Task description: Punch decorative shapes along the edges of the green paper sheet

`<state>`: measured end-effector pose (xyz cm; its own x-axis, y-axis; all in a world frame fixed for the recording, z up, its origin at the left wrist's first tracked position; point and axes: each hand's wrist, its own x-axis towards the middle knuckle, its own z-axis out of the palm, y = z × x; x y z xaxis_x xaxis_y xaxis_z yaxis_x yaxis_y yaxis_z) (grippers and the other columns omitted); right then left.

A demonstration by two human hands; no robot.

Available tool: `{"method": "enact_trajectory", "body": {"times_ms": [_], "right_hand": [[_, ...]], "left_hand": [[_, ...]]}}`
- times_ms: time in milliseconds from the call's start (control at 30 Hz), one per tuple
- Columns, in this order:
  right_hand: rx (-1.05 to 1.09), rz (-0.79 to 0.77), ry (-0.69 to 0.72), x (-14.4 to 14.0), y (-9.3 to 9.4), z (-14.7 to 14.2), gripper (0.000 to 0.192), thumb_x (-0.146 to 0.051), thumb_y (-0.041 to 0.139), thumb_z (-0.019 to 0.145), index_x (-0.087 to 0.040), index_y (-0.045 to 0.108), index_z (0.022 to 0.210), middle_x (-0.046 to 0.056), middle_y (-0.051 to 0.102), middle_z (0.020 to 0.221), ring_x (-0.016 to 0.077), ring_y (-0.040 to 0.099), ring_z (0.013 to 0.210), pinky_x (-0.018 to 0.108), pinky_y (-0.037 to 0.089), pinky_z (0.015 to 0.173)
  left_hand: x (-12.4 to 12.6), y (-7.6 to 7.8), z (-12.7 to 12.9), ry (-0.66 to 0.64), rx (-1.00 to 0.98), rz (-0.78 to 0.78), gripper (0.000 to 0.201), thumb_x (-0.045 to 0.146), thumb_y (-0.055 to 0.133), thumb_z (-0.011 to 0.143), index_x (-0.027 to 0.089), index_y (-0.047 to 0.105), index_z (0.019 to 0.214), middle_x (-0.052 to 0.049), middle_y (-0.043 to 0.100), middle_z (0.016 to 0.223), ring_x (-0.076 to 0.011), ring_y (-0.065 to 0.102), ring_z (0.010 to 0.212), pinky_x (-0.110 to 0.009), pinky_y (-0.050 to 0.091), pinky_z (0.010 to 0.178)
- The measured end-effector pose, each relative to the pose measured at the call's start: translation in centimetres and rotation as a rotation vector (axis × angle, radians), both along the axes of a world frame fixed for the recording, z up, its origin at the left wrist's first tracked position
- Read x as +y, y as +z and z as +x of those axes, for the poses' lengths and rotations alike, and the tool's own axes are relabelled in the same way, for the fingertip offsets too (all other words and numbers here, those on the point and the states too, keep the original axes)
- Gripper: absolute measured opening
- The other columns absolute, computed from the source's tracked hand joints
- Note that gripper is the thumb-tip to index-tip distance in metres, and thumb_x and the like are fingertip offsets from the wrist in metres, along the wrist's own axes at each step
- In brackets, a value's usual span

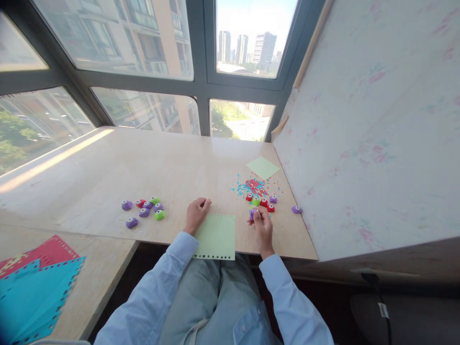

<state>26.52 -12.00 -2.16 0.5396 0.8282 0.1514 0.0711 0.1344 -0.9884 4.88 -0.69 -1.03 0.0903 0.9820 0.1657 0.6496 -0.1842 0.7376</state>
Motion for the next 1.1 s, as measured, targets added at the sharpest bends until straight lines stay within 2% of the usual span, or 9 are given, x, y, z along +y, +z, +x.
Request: {"method": "enact_trajectory", "body": {"times_ms": [167,567,767,967,1100], "right_hand": [[0.073,-0.005,0.0,0.2,-0.1,0.1,0.041,-0.057,0.066,0.085,-0.018,0.063,0.099,-0.001,0.06,0.078,0.0121,0.055,0.061,0.027,0.048,0.06],[0.078,-0.071,0.01,0.1,0.6,-0.5,0.045,-0.058,0.075,0.074,-0.018,0.069,0.094,0.003,0.068,0.082,0.0144,0.059,0.066,0.03,0.055,0.062],[0.042,-0.08,0.035,0.1,0.5,-0.8,0.046,-0.059,0.075,0.074,-0.019,0.069,0.096,0.004,0.069,0.083,0.0182,0.064,0.074,0.032,0.057,0.066],[-0.041,-0.059,0.093,-0.4,0.1,-0.9,0.04,-0.053,0.073,0.08,-0.02,0.069,0.103,0.005,0.072,0.091,0.021,0.068,0.083,0.038,0.058,0.081],[0.035,-0.012,0.102,-0.8,0.2,-1.1,0.038,-0.05,0.074,0.08,-0.023,0.068,0.106,0.006,0.072,0.1,0.0217,0.069,0.09,0.041,0.059,0.086]], "left_hand": [[0.0,-0.1,0.8,0.052,0.011,-0.011,0.034,0.033,0.048,0.091,0.018,0.057,0.062,-0.001,0.056,0.063,-0.0154,0.048,0.063,-0.028,0.026,0.06],[0.0,-0.3,0.9,0.06,-0.05,-0.012,0.036,0.038,0.048,0.089,0.019,0.056,0.059,0.0,0.055,0.06,-0.0153,0.049,0.062,-0.027,0.026,0.059],[0.0,-0.5,0.7,0.059,-0.127,-0.015,0.037,0.041,0.048,0.088,0.019,0.061,0.061,-0.001,0.059,0.062,-0.0165,0.053,0.063,-0.028,0.031,0.06],[-0.1,-0.4,0.6,0.068,-0.257,-0.017,0.034,0.042,0.05,0.086,0.02,0.067,0.067,-0.003,0.068,0.068,-0.0191,0.061,0.07,-0.029,0.041,0.066],[0.0,-0.4,0.5,0.08,-0.38,-0.008,0.034,0.043,0.05,0.085,0.019,0.069,0.072,-0.004,0.073,0.077,-0.0203,0.065,0.075,-0.031,0.046,0.07]]}}
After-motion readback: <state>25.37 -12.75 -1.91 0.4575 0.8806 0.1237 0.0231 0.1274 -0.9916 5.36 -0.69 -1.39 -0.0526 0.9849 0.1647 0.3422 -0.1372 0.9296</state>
